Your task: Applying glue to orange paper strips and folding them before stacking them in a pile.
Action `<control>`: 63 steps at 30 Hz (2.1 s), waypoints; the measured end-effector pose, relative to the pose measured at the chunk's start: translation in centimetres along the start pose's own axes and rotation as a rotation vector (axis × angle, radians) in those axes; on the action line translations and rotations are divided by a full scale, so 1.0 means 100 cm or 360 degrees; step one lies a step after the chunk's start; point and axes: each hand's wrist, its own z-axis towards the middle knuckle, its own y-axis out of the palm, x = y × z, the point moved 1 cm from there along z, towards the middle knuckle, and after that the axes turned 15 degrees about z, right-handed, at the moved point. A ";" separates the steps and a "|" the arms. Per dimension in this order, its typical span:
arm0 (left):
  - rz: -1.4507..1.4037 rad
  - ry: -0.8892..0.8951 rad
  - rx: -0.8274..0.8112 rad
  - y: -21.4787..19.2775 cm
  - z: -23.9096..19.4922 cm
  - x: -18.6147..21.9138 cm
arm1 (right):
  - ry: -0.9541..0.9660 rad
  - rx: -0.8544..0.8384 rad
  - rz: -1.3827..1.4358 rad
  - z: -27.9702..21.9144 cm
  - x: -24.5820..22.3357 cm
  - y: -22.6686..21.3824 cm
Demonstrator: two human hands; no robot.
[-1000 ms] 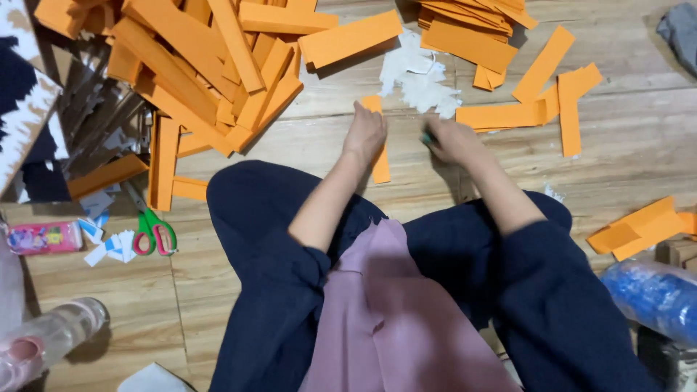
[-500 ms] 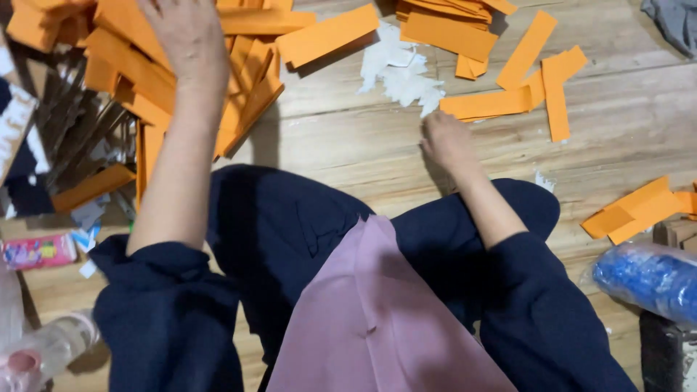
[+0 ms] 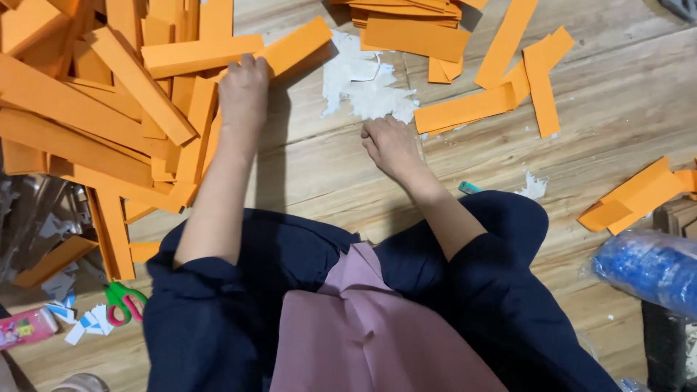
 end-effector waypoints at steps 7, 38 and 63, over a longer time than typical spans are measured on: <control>-0.0832 0.0090 -0.0527 0.012 0.016 -0.031 | 0.0277 -0.0045 0.0478 0.010 0.000 0.000; -0.1129 0.0101 -0.0784 0.014 0.030 -0.045 | 0.0397 -0.0141 0.0508 0.012 -0.006 -0.009; -0.0649 0.0151 -0.0359 0.011 0.009 -0.018 | 0.0423 -0.0122 0.0513 0.011 -0.011 -0.013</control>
